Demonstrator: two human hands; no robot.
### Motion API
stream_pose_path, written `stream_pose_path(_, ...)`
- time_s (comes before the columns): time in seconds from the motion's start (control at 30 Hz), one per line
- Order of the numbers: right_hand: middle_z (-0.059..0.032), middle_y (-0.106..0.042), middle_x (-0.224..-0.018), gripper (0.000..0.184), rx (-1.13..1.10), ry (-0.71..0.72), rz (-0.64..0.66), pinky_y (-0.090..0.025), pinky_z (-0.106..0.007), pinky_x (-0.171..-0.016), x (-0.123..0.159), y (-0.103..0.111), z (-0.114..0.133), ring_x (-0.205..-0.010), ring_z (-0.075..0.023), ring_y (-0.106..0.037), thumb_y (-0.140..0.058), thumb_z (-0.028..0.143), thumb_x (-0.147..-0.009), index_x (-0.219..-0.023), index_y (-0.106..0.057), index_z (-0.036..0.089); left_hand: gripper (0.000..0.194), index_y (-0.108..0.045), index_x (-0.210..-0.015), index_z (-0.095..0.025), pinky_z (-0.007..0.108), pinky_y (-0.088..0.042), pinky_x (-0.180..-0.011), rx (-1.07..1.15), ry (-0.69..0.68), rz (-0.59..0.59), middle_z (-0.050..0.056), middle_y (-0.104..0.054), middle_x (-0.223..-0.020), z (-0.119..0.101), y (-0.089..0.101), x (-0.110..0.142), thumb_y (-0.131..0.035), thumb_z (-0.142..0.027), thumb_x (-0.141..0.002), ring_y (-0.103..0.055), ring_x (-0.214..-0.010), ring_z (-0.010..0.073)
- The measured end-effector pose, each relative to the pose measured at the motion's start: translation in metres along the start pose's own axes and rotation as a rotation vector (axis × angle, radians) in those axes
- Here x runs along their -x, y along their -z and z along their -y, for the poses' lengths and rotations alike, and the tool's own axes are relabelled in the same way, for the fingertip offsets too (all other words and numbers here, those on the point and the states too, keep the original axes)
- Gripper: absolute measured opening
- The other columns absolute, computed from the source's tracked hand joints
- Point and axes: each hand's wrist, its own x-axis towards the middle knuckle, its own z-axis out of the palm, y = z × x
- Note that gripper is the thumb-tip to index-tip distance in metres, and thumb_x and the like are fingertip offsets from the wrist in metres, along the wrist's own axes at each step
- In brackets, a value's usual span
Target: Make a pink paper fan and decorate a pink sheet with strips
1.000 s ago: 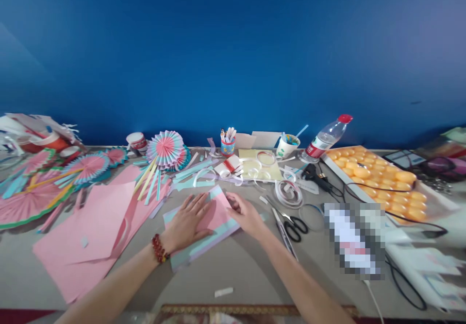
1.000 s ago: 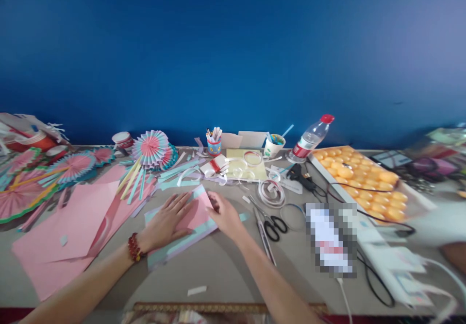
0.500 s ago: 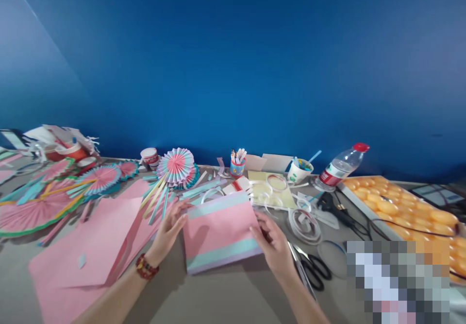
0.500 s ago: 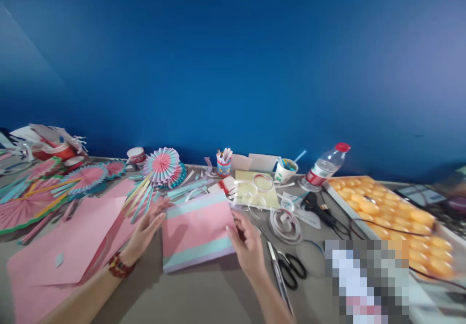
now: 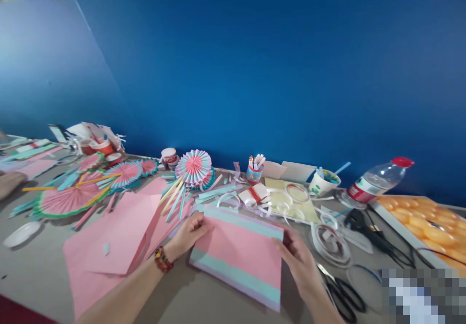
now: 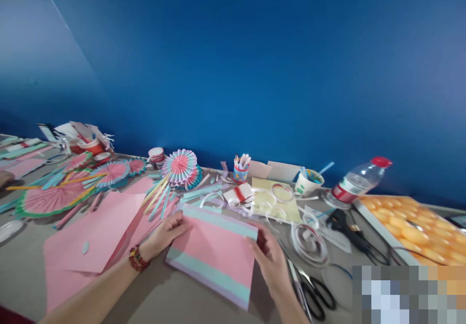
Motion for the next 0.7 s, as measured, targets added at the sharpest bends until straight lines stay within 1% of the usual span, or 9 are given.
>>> stream_pose_path(0.1,-0.0078,-0.073,-0.089,0.043,0.061,-0.032,0.054,-0.055,-0.034,-0.072,-0.001,0.0,-0.003,-0.082,-0.0262,-0.067,-0.072,0.051,-0.074,-0.102,-0.068,0.019,0.043,-0.05,-0.07,-0.017,0.021,-0.031,-0.053,0.041,-0.01,0.057,-0.005,-0.043,-0.062,-0.004,0.002,0.001,-0.067,-0.055,-0.077,-0.039,-0.056,0.009)
stream_pose_path(0.23,-0.0085,-0.073,-0.094,0.042,0.012,-0.051,0.156,-0.053,-0.035,-0.076,0.001,-0.004,-0.007,-0.086,-0.0268,-0.067,-0.071,0.048,-0.076,-0.106,-0.067,0.019,0.036,-0.057,-0.082,-0.016,0.021,-0.036,-0.057,0.157,0.012,0.105,-0.004,-0.05,-0.065,-0.003,0.003,0.001,-0.071,-0.049,-0.076,-0.044,-0.059,0.0094)
stream_pose_path(0.3,-0.0087,-0.073,-0.096,0.041,-0.007,-0.055,0.2,-0.053,-0.036,-0.08,0.002,-0.007,-0.008,-0.09,-0.0276,-0.067,-0.071,0.047,-0.076,-0.106,-0.067,0.019,0.038,-0.059,-0.085,-0.016,0.022,-0.039,-0.059,0.209,0.057,0.09,-0.003,-0.054,-0.066,-0.001,0.002,0.001,-0.075,-0.048,-0.072,-0.049,-0.061,0.0104)
stream_pose_path(0.4,-0.0087,-0.073,-0.097,0.042,-0.019,-0.059,0.247,-0.052,-0.037,-0.082,0.003,-0.01,-0.008,-0.092,-0.0283,-0.067,-0.07,0.048,-0.078,-0.108,-0.067,0.019,0.043,-0.061,-0.088,-0.016,0.023,-0.043,-0.061,0.3,0.139,0.024,-0.001,-0.06,-0.07,0.0,-0.001,0.001,-0.08,-0.048,-0.067,-0.057,-0.064,0.0133)
stream_pose_path(0.47,-0.0088,-0.073,-0.095,0.043,-0.02,-0.053,0.255,-0.052,-0.038,-0.082,0.003,-0.011,-0.006,-0.089,-0.0282,-0.067,-0.069,0.049,-0.078,-0.108,-0.068,0.018,0.044,-0.061,-0.086,-0.016,0.023,-0.045,-0.059,0.331,0.156,-0.008,-0.001,-0.062,-0.069,-0.001,-0.004,0.002,-0.081,-0.049,-0.065,-0.059,-0.063,0.014)
stream_pose_path(0.53,-0.0083,-0.073,-0.092,0.045,-0.015,-0.042,0.246,-0.052,-0.038,-0.081,0.002,-0.011,-0.005,-0.085,-0.0275,-0.067,-0.069,0.05,-0.078,-0.109,-0.067,0.018,0.043,-0.06,-0.083,-0.016,0.024,-0.046,-0.059,0.346,0.155,-0.012,-0.001,-0.063,-0.068,-0.003,-0.005,0.004,-0.081,-0.049,-0.065,-0.06,-0.062,0.0141)
stream_pose_path(0.7,-0.0023,-0.068,-0.072,0.047,0.049,0.021,0.204,-0.053,-0.036,-0.078,-0.001,-0.009,-0.01,-0.073,-0.0235,-0.065,-0.066,0.049,-0.08,-0.116,-0.065,0.018,0.042,-0.061,-0.085,-0.015,0.028,-0.051,-0.065,0.409,0.164,0.062,0.004,-0.068,-0.076,-0.007,-0.006,0.005,-0.081,-0.046,-0.066,-0.065,-0.067,0.0174)
